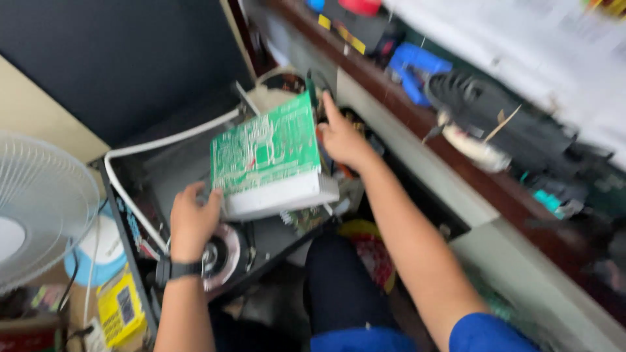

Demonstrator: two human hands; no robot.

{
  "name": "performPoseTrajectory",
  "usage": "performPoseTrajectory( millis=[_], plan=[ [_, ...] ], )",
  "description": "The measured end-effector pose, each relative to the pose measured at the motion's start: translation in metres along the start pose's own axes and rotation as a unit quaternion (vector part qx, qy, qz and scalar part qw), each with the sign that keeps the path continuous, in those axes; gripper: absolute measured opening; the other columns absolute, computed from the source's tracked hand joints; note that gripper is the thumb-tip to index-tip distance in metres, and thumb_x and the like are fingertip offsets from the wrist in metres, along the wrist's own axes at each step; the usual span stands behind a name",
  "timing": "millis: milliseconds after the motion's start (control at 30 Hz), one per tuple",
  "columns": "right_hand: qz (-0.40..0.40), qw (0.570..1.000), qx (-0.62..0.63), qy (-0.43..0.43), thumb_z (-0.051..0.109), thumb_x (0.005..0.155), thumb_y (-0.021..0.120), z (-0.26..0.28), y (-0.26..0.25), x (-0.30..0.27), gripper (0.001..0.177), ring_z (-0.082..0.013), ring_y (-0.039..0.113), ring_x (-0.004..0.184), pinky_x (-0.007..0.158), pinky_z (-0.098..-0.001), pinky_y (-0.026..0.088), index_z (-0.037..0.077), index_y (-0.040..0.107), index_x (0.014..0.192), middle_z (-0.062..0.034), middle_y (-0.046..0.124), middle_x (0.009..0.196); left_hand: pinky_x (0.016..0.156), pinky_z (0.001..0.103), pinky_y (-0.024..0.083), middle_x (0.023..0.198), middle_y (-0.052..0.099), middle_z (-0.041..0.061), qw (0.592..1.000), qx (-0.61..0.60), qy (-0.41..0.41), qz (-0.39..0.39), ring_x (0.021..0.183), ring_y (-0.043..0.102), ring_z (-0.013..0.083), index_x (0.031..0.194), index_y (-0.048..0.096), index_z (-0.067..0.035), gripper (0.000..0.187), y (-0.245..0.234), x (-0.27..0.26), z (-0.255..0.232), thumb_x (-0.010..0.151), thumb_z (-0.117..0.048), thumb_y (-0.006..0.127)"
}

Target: The person removes the back cover of a black electronic device and lifts out a green circuit board. They hold the board with both hands, rotate it to view different sides, and manipulate the attached wires and components.

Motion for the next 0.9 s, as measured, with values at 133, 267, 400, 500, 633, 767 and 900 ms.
performPoseTrajectory(
  millis=[133, 267, 400, 500, 633, 767, 900],
  plan=[
    [-0.038, 0.999, 0.016, 0.027, 0.013, 0.119, 0.051, 0.005, -0.006, 0.038, 0.082, -0.0516, 0.033, 0.172, 0.146, -0.0628, 0.023, 0.02, 0.01, 0.19, -0.0338, 0.029, 0.188, 0.109, 0.065, 0.059, 0.136, 0.072, 0.038, 0.996, -0.026, 0.063, -0.049, 0.123, 0.074, 0.0579, 0.151, 0.075, 0.009, 0.057, -0.017, -0.031, -0.049, 0.108, -0.029, 0.073],
    [-0.126, 0.992, 0.031, 0.0, 0.013, 0.114, 0.057, -0.004, -0.008, 0.073, 0.067, -0.0486, 0.055, 0.158, 0.129, -0.0603, 0.045, 0.012, 0.039, 0.179, -0.0296, 0.056, 0.171, 0.097, 0.046, 0.068, 0.141, 0.072, 0.022, 0.988, -0.108, 0.089, -0.064, 0.127, 0.074, 0.0391, 0.148, 0.076, -0.003, 0.051, -0.015, -0.056, -0.066, 0.103, -0.027, 0.078],
    [-0.197, 0.978, -0.04, -0.048, 0.025, 0.107, 0.063, -0.024, -0.01, 0.099, 0.05, -0.0518, 0.076, 0.123, 0.1, -0.0573, 0.056, 0.01, 0.065, 0.156, -0.0244, 0.082, 0.135, 0.094, 0.039, 0.067, 0.149, 0.072, 0.009, 0.983, -0.161, 0.082, -0.036, 0.125, 0.074, 0.0246, 0.144, 0.078, -0.013, 0.044, -0.005, -0.077, -0.069, 0.105, -0.034, 0.074],
    [-0.195, 0.977, -0.066, -0.063, 0.023, 0.107, 0.063, -0.023, -0.008, 0.107, 0.042, -0.0571, 0.074, 0.11, 0.091, -0.0617, 0.054, 0.011, 0.066, 0.147, -0.0262, 0.082, 0.12, 0.094, 0.035, 0.066, 0.142, 0.075, 0.009, 0.979, -0.18, 0.086, -0.045, 0.105, 0.082, 0.0225, 0.142, 0.081, -0.015, 0.041, 0.0, -0.088, -0.063, 0.104, -0.031, 0.076],
    [-0.168, 0.982, -0.07, -0.042, 0.021, 0.109, 0.063, -0.037, -0.006, 0.115, 0.039, -0.0563, 0.074, 0.113, 0.09, -0.0618, 0.053, 0.011, 0.066, 0.146, -0.0274, 0.081, 0.122, 0.099, 0.034, 0.07, 0.142, 0.077, 0.01, 0.97, -0.199, 0.115, -0.079, 0.125, 0.078, 0.0216, 0.138, 0.08, -0.008, 0.037, 0.004, -0.103, -0.055, 0.105, -0.025, 0.077],
    [-0.236, 0.956, -0.131, -0.114, 0.025, 0.103, 0.074, -0.04, -0.011, 0.111, 0.035, -0.058, 0.073, 0.099, 0.083, -0.0635, 0.051, 0.011, 0.066, 0.134, -0.0287, 0.079, 0.107, 0.094, 0.032, 0.071, 0.132, 0.08, 0.012, 0.952, -0.223, 0.162, -0.135, 0.12, 0.078, 0.0221, 0.134, 0.081, -0.006, 0.03, -0.009, -0.137, -0.053, 0.106, -0.017, 0.077],
    [-0.249, 0.952, -0.07, -0.166, 0.014, 0.108, 0.073, 0.021, -0.037, 0.057, 0.029, -0.0386, 0.085, 0.108, 0.093, -0.0461, 0.062, 0.01, 0.075, 0.136, -0.0153, 0.089, 0.116, 0.093, 0.031, 0.068, 0.127, 0.081, 0.01, 0.944, -0.259, 0.144, -0.147, 0.113, 0.079, 0.0181, 0.134, 0.081, -0.005, 0.028, -0.024, -0.174, -0.048, 0.108, -0.015, 0.074]
  ],
)
Point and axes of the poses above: each hand's wrist, its own x-axis towards the middle knuckle, its own y-axis out of the palm, z = x × y, the point moved 9 cm from there along x, towards the middle knuckle
